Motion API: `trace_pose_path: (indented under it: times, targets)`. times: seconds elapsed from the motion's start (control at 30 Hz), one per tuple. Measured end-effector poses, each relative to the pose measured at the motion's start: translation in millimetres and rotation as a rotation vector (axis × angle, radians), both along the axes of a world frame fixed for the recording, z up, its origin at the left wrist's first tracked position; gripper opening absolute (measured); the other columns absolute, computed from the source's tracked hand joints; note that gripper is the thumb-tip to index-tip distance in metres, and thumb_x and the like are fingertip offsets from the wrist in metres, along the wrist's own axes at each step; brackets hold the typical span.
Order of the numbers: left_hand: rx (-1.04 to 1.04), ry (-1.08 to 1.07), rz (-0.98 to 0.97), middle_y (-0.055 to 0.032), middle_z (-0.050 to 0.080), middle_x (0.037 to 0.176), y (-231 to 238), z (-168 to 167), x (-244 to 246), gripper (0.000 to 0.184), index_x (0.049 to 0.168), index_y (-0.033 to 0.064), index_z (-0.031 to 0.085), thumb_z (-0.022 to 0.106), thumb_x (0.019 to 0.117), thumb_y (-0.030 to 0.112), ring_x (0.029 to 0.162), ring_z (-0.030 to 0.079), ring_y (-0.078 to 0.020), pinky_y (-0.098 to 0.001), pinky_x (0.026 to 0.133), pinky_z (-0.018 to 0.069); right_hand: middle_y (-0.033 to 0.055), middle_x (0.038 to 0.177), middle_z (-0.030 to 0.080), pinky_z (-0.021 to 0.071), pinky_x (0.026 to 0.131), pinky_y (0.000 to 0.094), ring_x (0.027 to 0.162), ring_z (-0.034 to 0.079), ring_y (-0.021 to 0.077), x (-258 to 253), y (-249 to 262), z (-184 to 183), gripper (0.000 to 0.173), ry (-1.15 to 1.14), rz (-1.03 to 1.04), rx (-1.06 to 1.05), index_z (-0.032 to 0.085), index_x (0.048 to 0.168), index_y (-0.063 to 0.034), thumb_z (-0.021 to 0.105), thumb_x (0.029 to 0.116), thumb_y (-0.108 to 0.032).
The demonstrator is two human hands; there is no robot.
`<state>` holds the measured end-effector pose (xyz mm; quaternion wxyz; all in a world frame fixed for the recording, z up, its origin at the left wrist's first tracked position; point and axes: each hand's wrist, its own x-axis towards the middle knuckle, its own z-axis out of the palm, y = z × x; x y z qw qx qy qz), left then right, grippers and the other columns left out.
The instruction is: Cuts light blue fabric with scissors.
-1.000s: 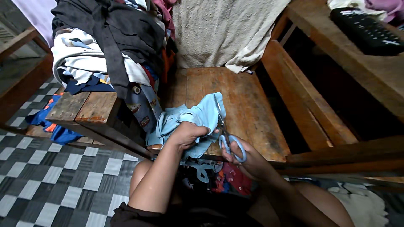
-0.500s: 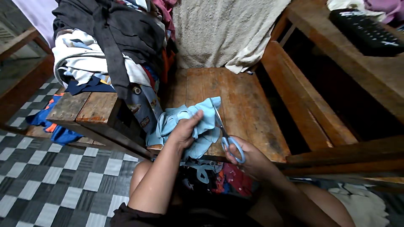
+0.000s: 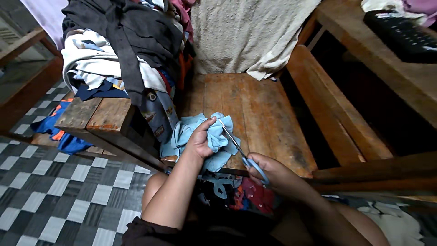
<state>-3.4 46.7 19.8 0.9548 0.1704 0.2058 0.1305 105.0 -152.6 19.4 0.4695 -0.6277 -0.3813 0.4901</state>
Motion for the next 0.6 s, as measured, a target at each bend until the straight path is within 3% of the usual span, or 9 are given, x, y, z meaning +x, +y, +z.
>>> trace_pose_path:
  times: [0.1,0.2,0.3,0.53,0.6]
  targets:
    - [0.205,0.044,-0.018,-0.0076,0.068,0.086,1,6,-4,0.039,0.101,0.0079,0.062,0.034,0.1101,0.033,0.072,0.067,-0.0128,-0.0253,0.062,0.0566,-0.0137,0.065,0.052,0.0419,0.053,0.0122,0.055,0.05,-0.0049,3,-2,1,0.018,-0.003,0.015,-0.017,0.054,0.093,-0.0165,0.064,0.0923,-0.031]
    - [0.499,0.327,0.149,-0.0075,0.07,0.088,-6,22,-5,0.025,0.111,0.003,0.061,0.045,0.1094,0.022,0.079,0.069,-0.0137,-0.0301,0.074,0.0591,-0.0139,0.064,0.052,0.0413,0.052,0.0124,0.054,0.049,-0.0049,5,-4,3,0.016,0.003,0.022,-0.027,0.054,0.093,-0.017,0.063,0.0917,-0.03]
    - [0.659,0.302,0.269,-0.0064,0.069,0.084,-6,19,-5,0.012,0.107,0.0017,0.061,0.051,0.1045,0.008,0.077,0.069,-0.014,-0.0322,0.074,0.0591,-0.0144,0.064,0.052,0.0418,0.052,0.0121,0.054,0.049,-0.005,8,-4,-1,0.018,0.015,0.03,-0.006,0.055,0.095,-0.0176,0.064,0.0919,-0.033]
    - [0.594,0.19,0.319,-0.0054,0.07,0.08,-16,22,-7,0.014,0.103,0.0034,0.058,0.046,0.0997,-0.004,0.072,0.07,-0.0131,-0.0303,0.07,0.06,-0.0144,0.063,0.053,0.0426,0.052,0.0114,0.053,0.05,-0.0049,1,3,-9,0.019,0.11,-0.002,0.033,0.053,0.094,-0.0176,0.065,0.0909,-0.031]
    - [0.585,0.175,0.292,-0.0045,0.07,0.079,-20,24,-9,0.015,0.102,0.0037,0.058,0.046,0.0988,-0.005,0.072,0.07,-0.0121,-0.0292,0.07,0.0602,-0.0155,0.065,0.053,0.0442,0.054,0.0113,0.055,0.052,-0.0055,-1,4,-13,0.024,0.116,0.011,0.068,0.052,0.097,-0.0169,0.066,0.0908,-0.036]
